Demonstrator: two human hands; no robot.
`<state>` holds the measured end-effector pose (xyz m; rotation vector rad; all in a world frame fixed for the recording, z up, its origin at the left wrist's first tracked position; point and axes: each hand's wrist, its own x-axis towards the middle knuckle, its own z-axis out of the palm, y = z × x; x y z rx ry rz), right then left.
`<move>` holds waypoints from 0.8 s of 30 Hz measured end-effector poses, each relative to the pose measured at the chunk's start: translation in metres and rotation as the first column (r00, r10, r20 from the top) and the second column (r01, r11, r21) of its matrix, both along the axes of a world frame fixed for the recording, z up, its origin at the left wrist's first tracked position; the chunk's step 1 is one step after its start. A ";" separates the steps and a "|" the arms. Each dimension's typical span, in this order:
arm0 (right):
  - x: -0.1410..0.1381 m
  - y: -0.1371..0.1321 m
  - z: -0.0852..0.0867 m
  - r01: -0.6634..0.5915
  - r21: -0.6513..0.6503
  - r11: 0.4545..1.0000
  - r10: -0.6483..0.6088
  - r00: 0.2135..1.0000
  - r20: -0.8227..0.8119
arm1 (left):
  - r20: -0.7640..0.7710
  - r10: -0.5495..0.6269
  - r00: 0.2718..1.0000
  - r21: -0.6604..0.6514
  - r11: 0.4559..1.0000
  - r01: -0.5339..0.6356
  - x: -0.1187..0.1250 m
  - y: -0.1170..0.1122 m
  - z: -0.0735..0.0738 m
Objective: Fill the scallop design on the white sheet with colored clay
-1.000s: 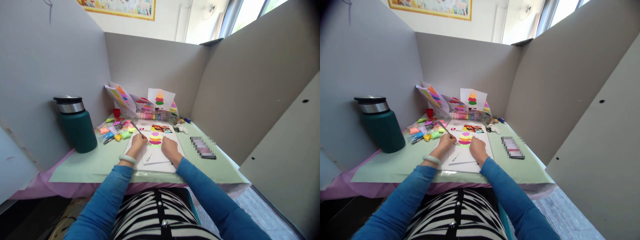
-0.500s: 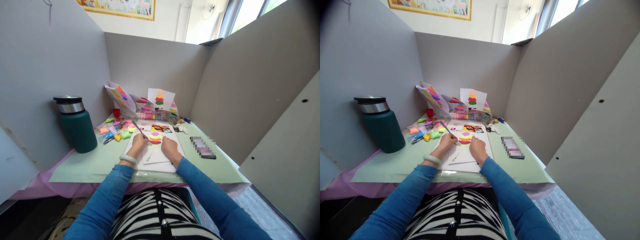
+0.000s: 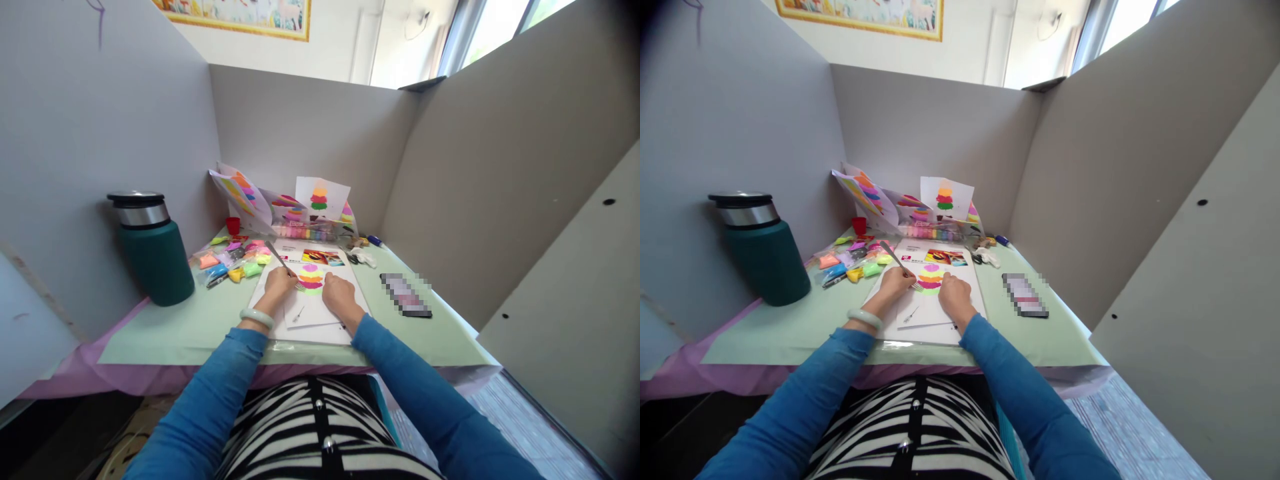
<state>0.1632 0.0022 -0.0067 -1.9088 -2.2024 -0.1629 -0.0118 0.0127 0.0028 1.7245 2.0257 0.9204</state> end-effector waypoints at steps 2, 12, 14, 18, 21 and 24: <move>0.000 0.000 0.000 0.003 -0.008 1.000 -0.003 1.000 -0.001 | 0.015 0.001 1.000 -0.004 1.000 -0.001 -0.001 0.000 -0.001; 0.000 -0.001 0.000 -0.005 -0.001 1.000 0.005 1.000 -0.015 | -0.003 -0.018 1.000 0.008 1.000 0.018 0.002 -0.004 0.001; 0.000 0.000 0.000 0.004 -0.011 1.000 -0.004 1.000 -0.005 | -0.001 0.005 1.000 0.002 1.000 -0.005 0.003 -0.004 0.002; 0.000 0.000 0.000 -0.003 -0.002 1.000 0.003 1.000 -0.002 | 0.018 -0.013 1.000 -0.005 1.000 0.013 0.001 -0.004 0.000; 0.000 0.000 -0.001 -0.004 0.008 1.000 0.004 1.000 -0.002 | 0.008 -0.029 1.000 0.004 1.000 0.029 0.002 -0.004 0.000; 0.000 -0.001 -0.001 -0.003 0.011 1.000 0.003 1.000 -0.004 | 0.003 -0.006 1.000 0.004 1.000 0.006 0.003 -0.004 0.001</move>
